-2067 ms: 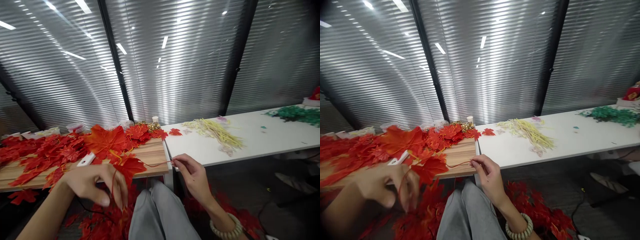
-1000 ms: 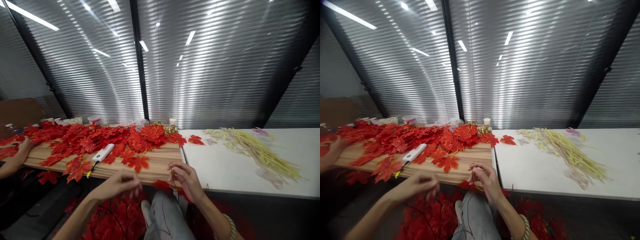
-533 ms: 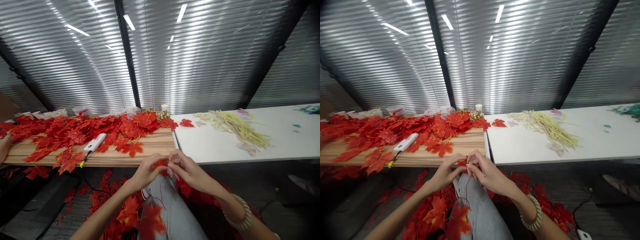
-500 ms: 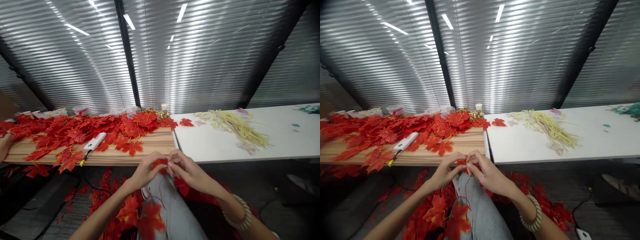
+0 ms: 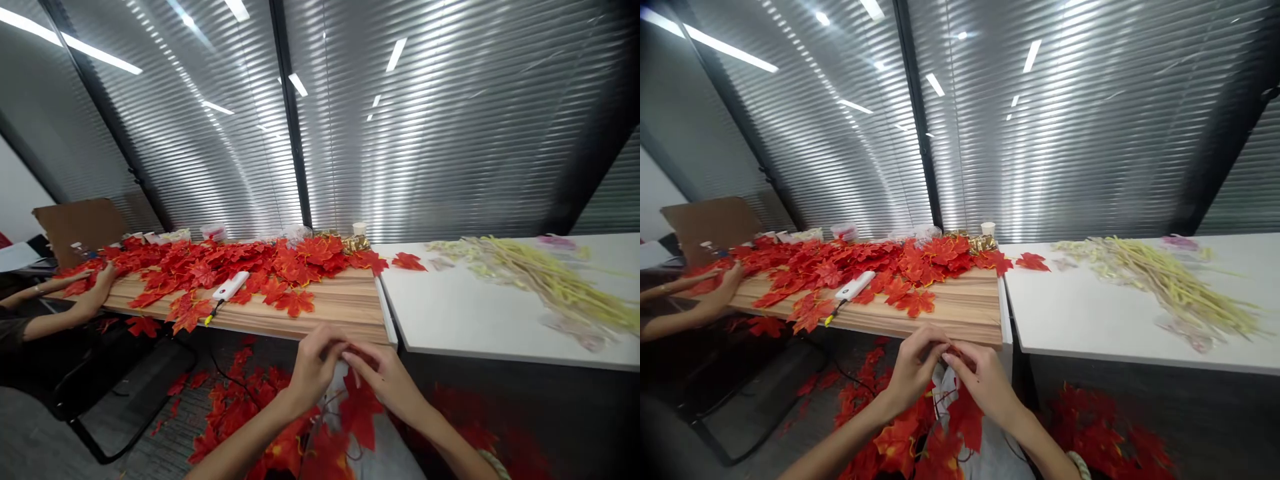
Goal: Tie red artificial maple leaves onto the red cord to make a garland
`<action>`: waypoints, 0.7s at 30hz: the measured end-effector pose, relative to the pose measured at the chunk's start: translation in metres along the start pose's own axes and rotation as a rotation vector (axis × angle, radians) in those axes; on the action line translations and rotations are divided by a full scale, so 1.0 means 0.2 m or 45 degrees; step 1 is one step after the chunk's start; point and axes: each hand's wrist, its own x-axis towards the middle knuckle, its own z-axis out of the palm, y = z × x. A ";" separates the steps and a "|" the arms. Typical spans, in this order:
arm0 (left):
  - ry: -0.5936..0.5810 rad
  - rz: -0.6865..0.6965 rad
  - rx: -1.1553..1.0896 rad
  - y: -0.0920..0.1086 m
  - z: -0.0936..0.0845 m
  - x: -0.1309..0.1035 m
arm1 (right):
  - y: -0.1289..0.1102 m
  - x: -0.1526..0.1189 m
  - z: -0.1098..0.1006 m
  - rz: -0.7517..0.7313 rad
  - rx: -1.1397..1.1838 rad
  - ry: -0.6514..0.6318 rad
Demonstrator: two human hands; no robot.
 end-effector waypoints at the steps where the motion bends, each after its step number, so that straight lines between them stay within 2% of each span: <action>1: -0.015 -0.003 0.005 -0.03 0.00 0.00 | 0.02 0.01 0.01 -0.007 0.001 0.013; 3: -0.099 0.015 0.058 -0.12 -0.01 0.02 | 0.06 0.04 0.02 -0.005 0.012 0.028; 5: -0.188 0.044 0.193 -0.25 -0.03 0.05 | 0.12 0.09 0.01 0.017 0.027 0.004; 6: -0.175 0.029 0.285 -0.33 -0.05 0.07 | 0.15 0.12 0.00 0.033 0.035 -0.012; 7: -0.089 -0.033 0.370 -0.41 -0.08 0.10 | 0.19 0.16 0.00 0.043 0.049 -0.025; 10: 0.017 -0.275 0.646 -0.65 -0.14 0.21 | 0.30 0.30 -0.03 0.088 0.101 -0.034; 11: 0.051 -0.395 0.722 -0.71 -0.16 0.26 | 0.34 0.35 -0.03 0.124 0.126 -0.035; 13: 0.114 -0.519 0.779 -0.81 -0.18 0.33 | 0.42 0.47 -0.04 0.186 0.149 -0.025; 15: 0.182 -0.608 0.798 -0.88 -0.17 0.39 | 0.49 0.59 -0.04 0.180 0.093 -0.014; 18: 0.270 -0.694 0.797 -0.93 -0.13 0.45 | 0.57 0.74 -0.02 0.077 -0.026 0.012; 21: 0.288 -0.624 0.736 -0.92 -0.08 0.51 | 0.63 0.87 0.00 0.084 -0.033 0.015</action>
